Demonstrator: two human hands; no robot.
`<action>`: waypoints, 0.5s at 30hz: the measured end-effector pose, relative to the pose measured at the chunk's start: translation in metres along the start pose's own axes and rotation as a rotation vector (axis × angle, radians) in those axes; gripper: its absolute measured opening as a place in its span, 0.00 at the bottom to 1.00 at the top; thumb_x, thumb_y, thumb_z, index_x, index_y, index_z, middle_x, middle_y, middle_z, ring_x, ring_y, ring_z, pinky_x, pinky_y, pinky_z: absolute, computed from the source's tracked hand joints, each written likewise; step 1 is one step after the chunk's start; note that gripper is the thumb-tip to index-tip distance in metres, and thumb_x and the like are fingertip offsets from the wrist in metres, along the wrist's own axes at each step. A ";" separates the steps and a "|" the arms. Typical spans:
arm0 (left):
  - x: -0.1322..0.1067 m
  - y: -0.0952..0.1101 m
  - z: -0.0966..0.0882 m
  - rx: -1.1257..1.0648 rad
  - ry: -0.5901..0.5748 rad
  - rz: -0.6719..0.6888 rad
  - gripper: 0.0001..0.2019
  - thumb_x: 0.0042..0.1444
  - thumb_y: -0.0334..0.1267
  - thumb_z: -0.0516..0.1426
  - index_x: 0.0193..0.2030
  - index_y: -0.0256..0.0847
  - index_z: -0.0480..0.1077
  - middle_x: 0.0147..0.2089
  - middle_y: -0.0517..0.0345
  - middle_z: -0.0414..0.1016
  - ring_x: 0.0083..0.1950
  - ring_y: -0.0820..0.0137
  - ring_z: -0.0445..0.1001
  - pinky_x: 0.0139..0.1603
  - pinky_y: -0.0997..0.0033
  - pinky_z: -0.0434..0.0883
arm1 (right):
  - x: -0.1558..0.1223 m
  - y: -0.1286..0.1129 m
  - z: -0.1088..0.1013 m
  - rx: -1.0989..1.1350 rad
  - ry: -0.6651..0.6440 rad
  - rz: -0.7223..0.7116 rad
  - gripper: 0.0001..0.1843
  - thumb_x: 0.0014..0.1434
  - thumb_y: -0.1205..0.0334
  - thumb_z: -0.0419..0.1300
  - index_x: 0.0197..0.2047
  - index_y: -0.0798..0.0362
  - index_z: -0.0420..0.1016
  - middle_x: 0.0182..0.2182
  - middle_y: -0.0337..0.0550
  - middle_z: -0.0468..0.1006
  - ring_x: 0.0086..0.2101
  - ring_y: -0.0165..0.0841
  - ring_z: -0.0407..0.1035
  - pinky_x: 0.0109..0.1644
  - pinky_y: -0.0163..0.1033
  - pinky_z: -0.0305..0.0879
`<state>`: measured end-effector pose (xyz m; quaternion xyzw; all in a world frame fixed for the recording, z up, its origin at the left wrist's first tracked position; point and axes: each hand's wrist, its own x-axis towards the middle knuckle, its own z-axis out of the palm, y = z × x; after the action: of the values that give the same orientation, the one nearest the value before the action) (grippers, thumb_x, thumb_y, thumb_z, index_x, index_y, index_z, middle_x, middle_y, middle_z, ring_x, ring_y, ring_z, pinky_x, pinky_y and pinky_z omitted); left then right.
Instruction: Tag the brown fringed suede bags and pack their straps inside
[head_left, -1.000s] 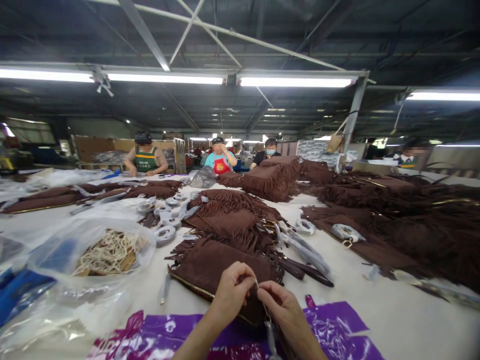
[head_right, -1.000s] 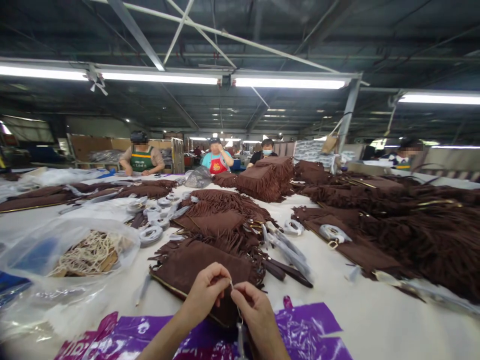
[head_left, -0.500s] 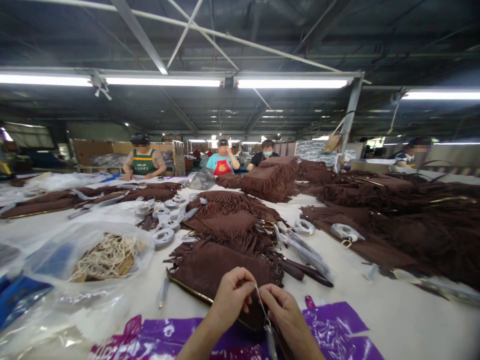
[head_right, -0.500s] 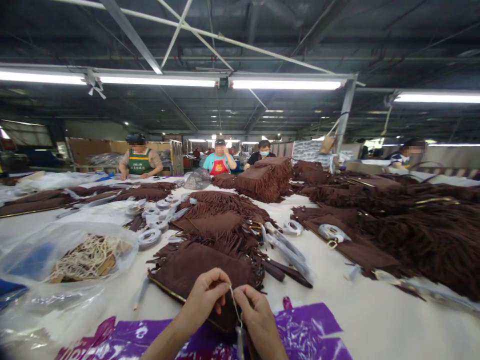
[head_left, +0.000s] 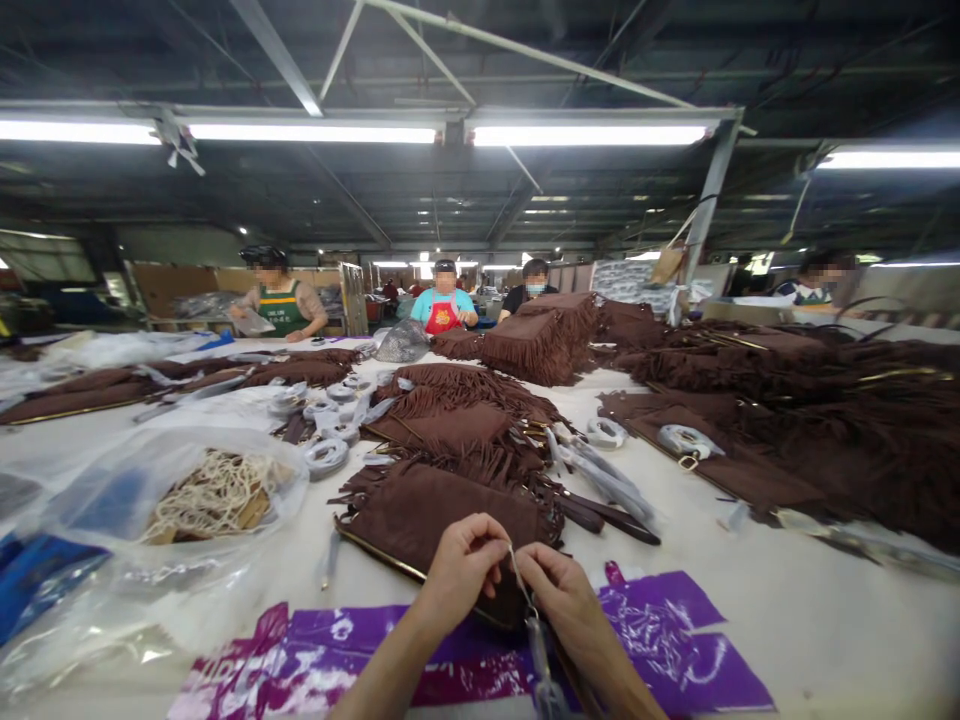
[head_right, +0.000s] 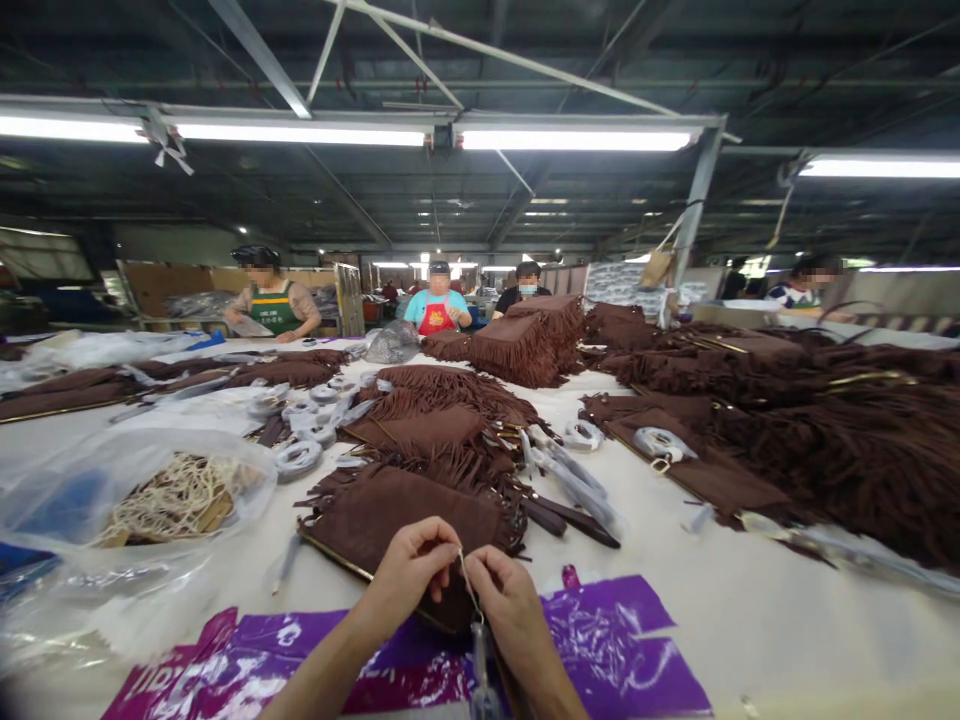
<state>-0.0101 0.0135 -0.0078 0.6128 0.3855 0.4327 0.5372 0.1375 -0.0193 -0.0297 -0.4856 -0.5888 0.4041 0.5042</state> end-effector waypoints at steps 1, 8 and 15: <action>0.000 -0.001 0.000 0.000 -0.003 0.000 0.07 0.48 0.40 0.56 0.29 0.37 0.68 0.17 0.67 0.63 0.17 0.78 0.60 0.17 0.81 0.60 | -0.001 0.000 0.000 0.007 -0.005 0.003 0.22 0.56 0.42 0.57 0.24 0.53 0.69 0.21 0.35 0.66 0.26 0.32 0.59 0.30 0.35 0.57; 0.000 0.001 0.000 -0.031 -0.012 -0.001 0.06 0.47 0.38 0.55 0.28 0.37 0.68 0.22 0.63 0.68 0.19 0.77 0.62 0.17 0.80 0.61 | 0.000 -0.001 0.000 0.040 -0.036 0.023 0.23 0.56 0.41 0.58 0.25 0.53 0.69 0.22 0.35 0.66 0.26 0.31 0.58 0.30 0.34 0.56; -0.002 -0.013 0.001 0.023 -0.007 -0.050 0.09 0.49 0.43 0.55 0.29 0.38 0.67 0.18 0.66 0.64 0.17 0.76 0.60 0.17 0.78 0.59 | -0.002 0.016 0.002 -0.075 -0.022 -0.029 0.24 0.58 0.39 0.55 0.24 0.52 0.71 0.21 0.37 0.68 0.26 0.33 0.62 0.31 0.36 0.59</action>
<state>-0.0099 0.0125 -0.0212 0.6107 0.4039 0.4122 0.5422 0.1380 -0.0181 -0.0458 -0.4910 -0.6163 0.3795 0.4848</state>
